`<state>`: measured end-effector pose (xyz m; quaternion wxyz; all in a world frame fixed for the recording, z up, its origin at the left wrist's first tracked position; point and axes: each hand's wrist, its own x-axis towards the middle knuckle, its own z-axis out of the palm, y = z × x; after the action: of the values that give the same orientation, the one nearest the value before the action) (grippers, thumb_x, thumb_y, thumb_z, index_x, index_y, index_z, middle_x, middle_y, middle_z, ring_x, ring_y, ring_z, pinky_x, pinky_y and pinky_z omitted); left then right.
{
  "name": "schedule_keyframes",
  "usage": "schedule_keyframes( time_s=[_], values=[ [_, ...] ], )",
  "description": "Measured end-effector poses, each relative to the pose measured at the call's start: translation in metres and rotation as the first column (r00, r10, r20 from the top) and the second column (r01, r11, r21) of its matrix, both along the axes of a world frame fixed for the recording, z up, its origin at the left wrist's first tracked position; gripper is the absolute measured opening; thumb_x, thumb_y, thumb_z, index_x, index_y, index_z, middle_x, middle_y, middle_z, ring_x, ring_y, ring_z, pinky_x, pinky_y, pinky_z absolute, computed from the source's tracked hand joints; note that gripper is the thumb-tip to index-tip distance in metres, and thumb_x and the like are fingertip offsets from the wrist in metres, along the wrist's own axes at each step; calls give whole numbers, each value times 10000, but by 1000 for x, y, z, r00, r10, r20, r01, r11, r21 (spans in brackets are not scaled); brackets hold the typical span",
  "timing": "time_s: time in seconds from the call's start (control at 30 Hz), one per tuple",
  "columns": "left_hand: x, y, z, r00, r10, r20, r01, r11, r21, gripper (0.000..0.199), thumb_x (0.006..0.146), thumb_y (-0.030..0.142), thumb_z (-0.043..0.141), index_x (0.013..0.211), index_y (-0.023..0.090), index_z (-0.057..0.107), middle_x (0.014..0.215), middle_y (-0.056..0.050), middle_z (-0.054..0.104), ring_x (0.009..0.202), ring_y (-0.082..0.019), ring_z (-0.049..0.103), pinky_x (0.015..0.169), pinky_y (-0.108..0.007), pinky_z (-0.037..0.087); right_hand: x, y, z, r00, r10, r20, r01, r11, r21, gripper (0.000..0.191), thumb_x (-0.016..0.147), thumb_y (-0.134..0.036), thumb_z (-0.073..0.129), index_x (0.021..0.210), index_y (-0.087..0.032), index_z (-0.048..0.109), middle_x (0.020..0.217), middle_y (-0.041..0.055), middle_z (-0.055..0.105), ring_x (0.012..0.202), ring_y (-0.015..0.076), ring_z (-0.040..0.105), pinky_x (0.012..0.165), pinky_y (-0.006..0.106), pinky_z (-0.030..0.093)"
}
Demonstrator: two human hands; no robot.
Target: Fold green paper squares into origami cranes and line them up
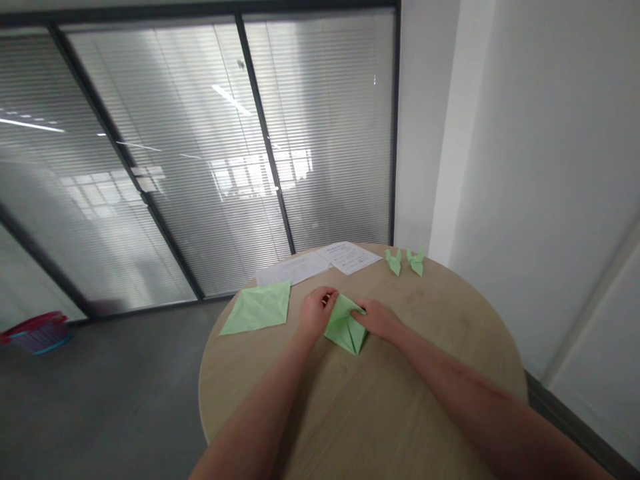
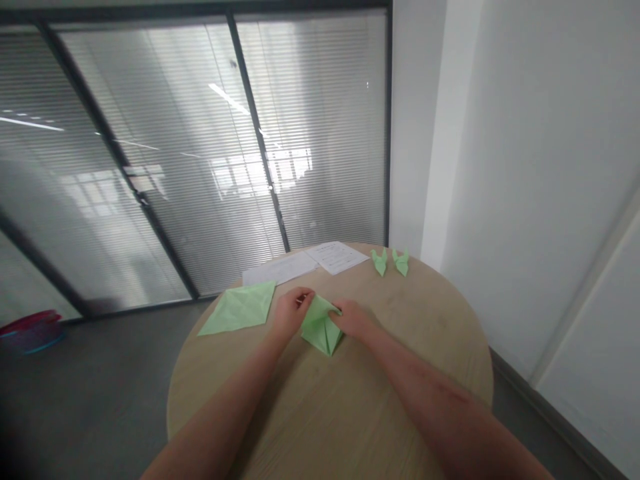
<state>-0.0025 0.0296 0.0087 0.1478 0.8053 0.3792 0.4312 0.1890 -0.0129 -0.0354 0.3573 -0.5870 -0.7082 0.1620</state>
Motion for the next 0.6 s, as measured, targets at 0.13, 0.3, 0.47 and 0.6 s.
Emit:
schedule_keyframes(
  time_s=[0.13,0.3,0.47,0.6],
  values=[
    [0,-1,0,1000,6,2,-6,1000,-14,143,915,252,607,923,187,734,901,-57,761,740,-168,663,742,-287,517,1,0,0,1000,28,-1,-28,1000,12,182,912,-241,586,832,-196,743,899,74,757,842,223,655,713,277,408],
    [1,-3,3,1000,23,8,-23,1000,-12,88,887,239,634,869,186,702,823,-39,730,702,-161,644,707,-277,501,1,0,0,1000,31,5,-31,999,21,175,902,-228,591,817,-196,740,891,74,758,846,228,658,715,277,409],
    [-1,-3,3,999,35,-9,-35,999,-10,87,880,245,627,821,186,651,778,-30,691,690,-161,628,685,-277,480,1,-2,2,999,37,-24,-37,999,11,184,899,-225,583,839,-199,755,888,66,763,844,223,662,710,270,416],
    [-2,-2,0,999,38,-24,-38,999,2,123,882,281,604,793,196,612,755,-21,662,685,-160,612,673,-275,460,1,-3,2,998,51,-34,-50,999,11,192,891,-239,577,850,-210,762,895,62,769,858,228,664,714,272,429]
  ],
)
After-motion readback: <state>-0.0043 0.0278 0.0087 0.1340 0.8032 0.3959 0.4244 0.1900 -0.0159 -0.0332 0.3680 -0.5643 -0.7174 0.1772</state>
